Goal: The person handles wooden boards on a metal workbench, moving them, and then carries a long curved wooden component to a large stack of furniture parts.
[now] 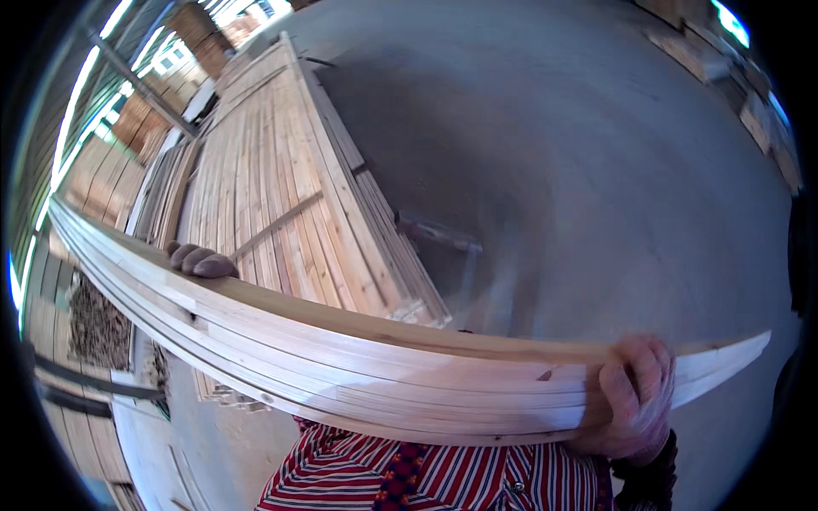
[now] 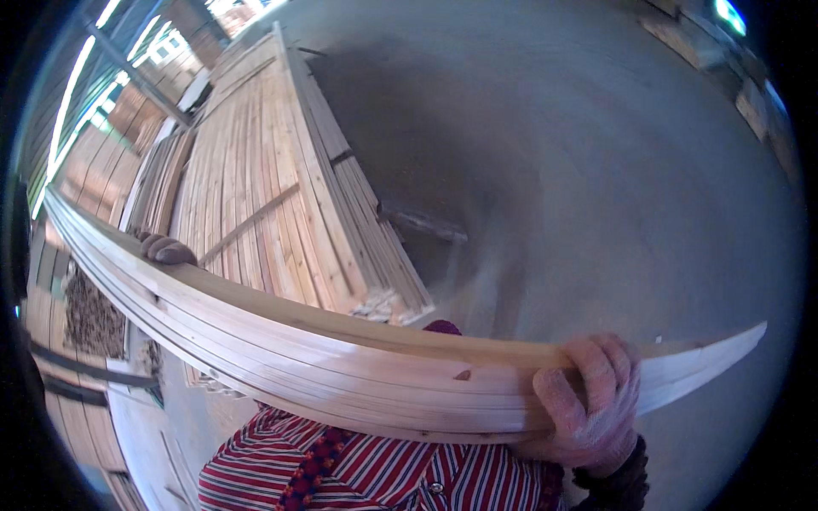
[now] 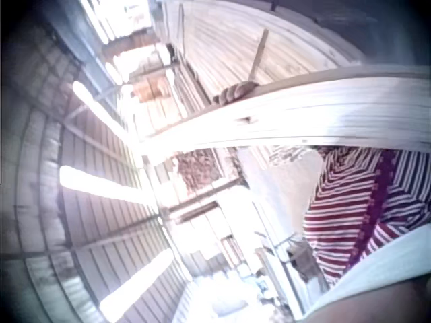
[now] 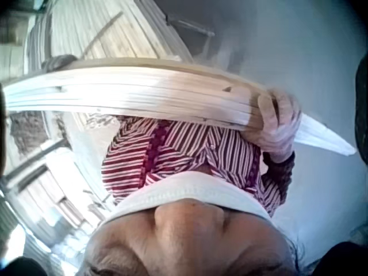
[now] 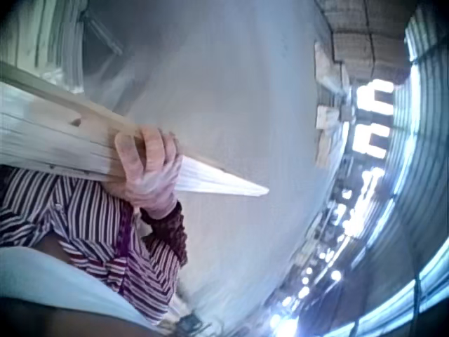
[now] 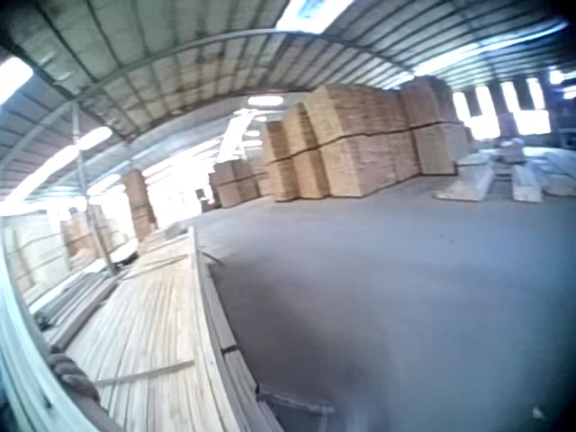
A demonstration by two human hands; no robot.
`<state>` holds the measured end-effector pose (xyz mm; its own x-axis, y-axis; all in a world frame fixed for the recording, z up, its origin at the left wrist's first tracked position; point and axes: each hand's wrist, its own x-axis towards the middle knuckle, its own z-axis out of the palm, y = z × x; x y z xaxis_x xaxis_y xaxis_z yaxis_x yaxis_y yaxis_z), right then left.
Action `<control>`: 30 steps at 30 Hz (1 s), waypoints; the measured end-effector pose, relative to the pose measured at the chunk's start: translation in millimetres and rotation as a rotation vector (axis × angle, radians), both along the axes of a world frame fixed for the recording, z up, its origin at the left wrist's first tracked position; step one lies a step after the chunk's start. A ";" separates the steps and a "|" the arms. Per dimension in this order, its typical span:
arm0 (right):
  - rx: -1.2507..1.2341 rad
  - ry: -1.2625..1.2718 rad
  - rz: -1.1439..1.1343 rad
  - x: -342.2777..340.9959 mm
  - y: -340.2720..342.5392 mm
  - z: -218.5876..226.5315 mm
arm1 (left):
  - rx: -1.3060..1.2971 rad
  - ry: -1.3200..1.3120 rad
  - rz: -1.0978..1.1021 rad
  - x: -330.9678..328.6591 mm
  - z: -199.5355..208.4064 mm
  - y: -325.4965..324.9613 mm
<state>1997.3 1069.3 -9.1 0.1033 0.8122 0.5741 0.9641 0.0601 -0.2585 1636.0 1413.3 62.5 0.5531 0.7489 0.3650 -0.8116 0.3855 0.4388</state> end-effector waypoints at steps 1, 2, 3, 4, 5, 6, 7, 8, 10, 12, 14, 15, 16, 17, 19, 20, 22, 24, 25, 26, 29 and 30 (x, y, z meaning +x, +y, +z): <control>-0.062 0.009 0.006 22.5 9.2 0.0 | 0.026 -0.024 0.127 16.6 0.2 -4.0; -0.122 0.018 0.011 45.7 22.6 1.0 | 0.052 -0.048 0.253 35.4 -0.7 -11.9; -0.136 0.020 0.047 66.2 36.1 -3.3 | 0.041 -0.051 0.311 48.5 -7.0 -8.7; -0.148 0.024 0.081 86.0 51.6 -7.6 | 0.037 -0.055 0.369 63.1 -9.5 -6.3; -0.159 0.029 0.113 105.5 68.9 -11.4 | 0.010 -0.046 0.371 74.3 -9.7 3.0; -0.186 0.000 0.117 130.5 86.7 -15.0 | -0.039 -0.048 0.461 111.2 -22.0 9.3; -0.185 0.003 0.137 151.1 106.1 -16.3 | -0.012 -0.036 0.503 127.4 -21.5 16.6; -0.184 0.006 0.154 171.0 126.7 -17.4 | 0.013 -0.022 0.544 144.9 -21.5 22.5; -0.157 -0.014 0.211 213.5 174.0 -9.2 | 0.170 -0.065 0.518 156.4 -28.9 58.3; -0.143 -0.032 0.271 244.8 218.7 1.1 | 0.281 -0.128 0.514 176.5 -29.2 82.0; -0.107 -0.066 0.292 265.3 260.5 12.6 | 0.272 -0.183 0.586 199.1 -29.3 109.5; -0.077 -0.064 0.309 277.3 287.7 16.2 | 0.316 -0.186 0.596 219.0 -20.1 126.2; -0.072 -0.062 0.352 291.2 315.9 22.4 | 0.336 -0.195 0.601 220.1 -13.4 152.6; -0.067 -0.059 0.398 306.1 345.1 30.8 | 0.357 -0.209 0.611 228.0 -13.0 163.8; -0.038 -0.031 0.475 325.5 400.2 31.6 | 0.378 -0.218 0.616 199.3 -23.5 197.3; -0.052 -0.026 0.496 328.8 414.1 25.1 | 0.360 -0.216 0.612 195.8 -36.6 210.9; -0.080 -0.033 0.541 355.9 468.0 23.0 | 0.336 -0.208 0.661 223.3 -37.1 236.8; -0.137 -0.042 0.568 380.5 519.8 20.0 | 0.322 -0.190 0.833 272.1 -40.3 261.6; -0.129 -0.056 0.597 392.0 545.1 21.1 | 0.321 -0.166 0.897 287.7 -36.6 273.4; -0.120 -0.070 0.626 402.3 570.7 22.0 | 0.320 -0.144 0.961 301.5 -35.8 285.4; -0.124 -0.070 0.738 417.9 648.0 36.0 | 0.386 -0.237 1.084 319.4 -29.9 314.6; -0.140 -0.072 0.766 422.9 673.6 41.3 | 0.354 -0.205 1.115 322.5 -24.4 327.8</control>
